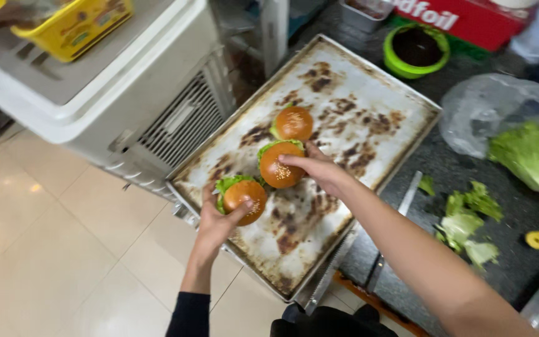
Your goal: The person prepares burgers by taking cooked patties from a microwave, placing them onto buns with lettuce on a baking sheet, applying sauce from a plastic bag, and then transferring the assembled burgers onto a tray which they place inside a glass display cabinet.
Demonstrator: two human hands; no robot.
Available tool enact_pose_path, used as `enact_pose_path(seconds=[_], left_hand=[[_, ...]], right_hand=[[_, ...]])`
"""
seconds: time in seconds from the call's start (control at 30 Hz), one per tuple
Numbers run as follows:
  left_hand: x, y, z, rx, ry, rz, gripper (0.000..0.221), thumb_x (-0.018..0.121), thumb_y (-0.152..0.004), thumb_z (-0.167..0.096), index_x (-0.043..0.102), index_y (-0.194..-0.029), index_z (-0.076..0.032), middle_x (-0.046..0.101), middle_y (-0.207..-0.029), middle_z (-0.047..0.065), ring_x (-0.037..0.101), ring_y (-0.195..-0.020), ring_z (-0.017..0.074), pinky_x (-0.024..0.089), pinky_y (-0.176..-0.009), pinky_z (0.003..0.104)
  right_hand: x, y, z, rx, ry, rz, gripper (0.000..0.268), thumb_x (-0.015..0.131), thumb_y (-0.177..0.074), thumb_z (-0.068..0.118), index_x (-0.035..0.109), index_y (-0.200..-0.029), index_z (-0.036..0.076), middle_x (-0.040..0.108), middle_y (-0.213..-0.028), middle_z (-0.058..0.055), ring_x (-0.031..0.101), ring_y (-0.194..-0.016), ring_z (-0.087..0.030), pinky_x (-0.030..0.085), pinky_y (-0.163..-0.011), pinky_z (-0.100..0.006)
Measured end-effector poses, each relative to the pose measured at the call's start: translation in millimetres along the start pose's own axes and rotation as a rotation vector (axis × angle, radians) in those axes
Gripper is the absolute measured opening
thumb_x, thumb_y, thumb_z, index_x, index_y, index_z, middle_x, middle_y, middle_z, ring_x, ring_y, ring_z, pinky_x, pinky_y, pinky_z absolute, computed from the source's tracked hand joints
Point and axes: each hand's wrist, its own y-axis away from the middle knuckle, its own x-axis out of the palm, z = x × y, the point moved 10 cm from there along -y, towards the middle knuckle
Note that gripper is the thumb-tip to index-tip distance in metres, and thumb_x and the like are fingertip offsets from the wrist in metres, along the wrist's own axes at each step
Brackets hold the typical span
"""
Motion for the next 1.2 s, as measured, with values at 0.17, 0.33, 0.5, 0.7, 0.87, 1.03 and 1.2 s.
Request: enact_pose_path(seconds=[0.17,0.33,0.5,0.7,0.87,1.03,1.2], left_hand=[[70.4,2.9,-50.6,0.110,0.040,0.211,0.095,0.088,-0.073,-0.021,0.030,-0.144,0.002,0.062,-0.127,0.020,0.066,-0.116,0.0260,0.057,-0.095,0.037],[210.8,30.6,-106.8,0.209,0.111,0.546,0.093,0.088,-0.073,-0.021,0.031,-0.144,-0.001,0.063,-0.128,0.017,0.065,-0.119,0.0250,0.056,-0.098,0.038],[378.0,104.4,-136.9,0.290,0.082,0.836,0.090,0.088,-0.076,-0.022,0.036,-0.146,-0.005,0.058,-0.134,0.019,0.058,-0.127,0.0261,0.049,-0.104,0.039],[559.7,202.4,-111.0,0.373,-0.136,1.083,0.098,0.092,-0.072,-0.032,0.036,-0.148,-0.006,0.056,-0.139,0.020,0.054,-0.131,0.0269,0.044,-0.108,0.039],[682.1,254.7,-57.9,0.317,-0.267,1.194,0.110,0.092,-0.061,-0.046,0.034,-0.145,-0.006,0.059,-0.133,0.019,0.061,-0.123,0.0276,0.050,-0.102,0.038],[740.2,277.9,-0.5,0.308,-0.494,1.225,0.108,0.092,-0.058,-0.047,0.037,-0.140,-0.003,0.064,-0.126,0.022,0.067,-0.116,0.0304,0.053,-0.099,0.037],[762.4,284.1,33.1,0.299,-0.659,1.248,0.109,0.091,-0.061,-0.047,0.036,-0.142,0.000,0.062,-0.129,0.025,0.066,-0.118,0.0331,0.050,-0.103,0.037]], right_hand=[[-96.0,89.0,15.2,-0.097,-0.217,0.005,0.074,0.079,-0.082,0.033,0.050,-0.143,0.004,0.063,-0.136,-0.010,0.058,-0.130,-0.022,0.045,-0.110,-0.042],[-227.8,221.3,-3.9,-0.246,-0.451,-0.162,0.069,0.077,-0.083,0.026,0.049,-0.143,0.008,0.062,-0.136,-0.008,0.058,-0.128,-0.024,0.046,-0.108,-0.047],[-361.8,383.2,-54.7,-0.363,-0.462,-0.435,0.064,0.075,-0.090,0.025,0.051,-0.144,0.001,0.062,-0.136,-0.013,0.060,-0.127,-0.025,0.046,-0.111,-0.046],[-481.8,551.0,-160.1,-0.155,-0.368,-0.880,0.067,0.072,-0.086,0.030,0.050,-0.144,0.007,0.063,-0.131,-0.011,0.064,-0.119,-0.024,0.051,-0.102,-0.045],[-534.2,596.5,-258.2,0.064,-0.276,-0.988,0.078,0.078,-0.079,0.038,0.050,-0.145,0.005,0.067,-0.130,-0.013,0.065,-0.120,-0.025,0.050,-0.103,-0.042],[-556.3,584.2,-337.5,0.248,-0.197,-0.886,0.095,0.084,-0.068,0.040,0.046,-0.148,0.004,0.067,-0.132,-0.016,0.064,-0.124,-0.028,0.049,-0.105,-0.040],[-555.1,568.1,-376.7,0.302,-0.338,-0.759,0.106,0.083,-0.075,0.042,0.026,-0.156,0.005,0.052,-0.146,-0.019,0.054,-0.133,-0.027,0.045,-0.107,-0.041]])
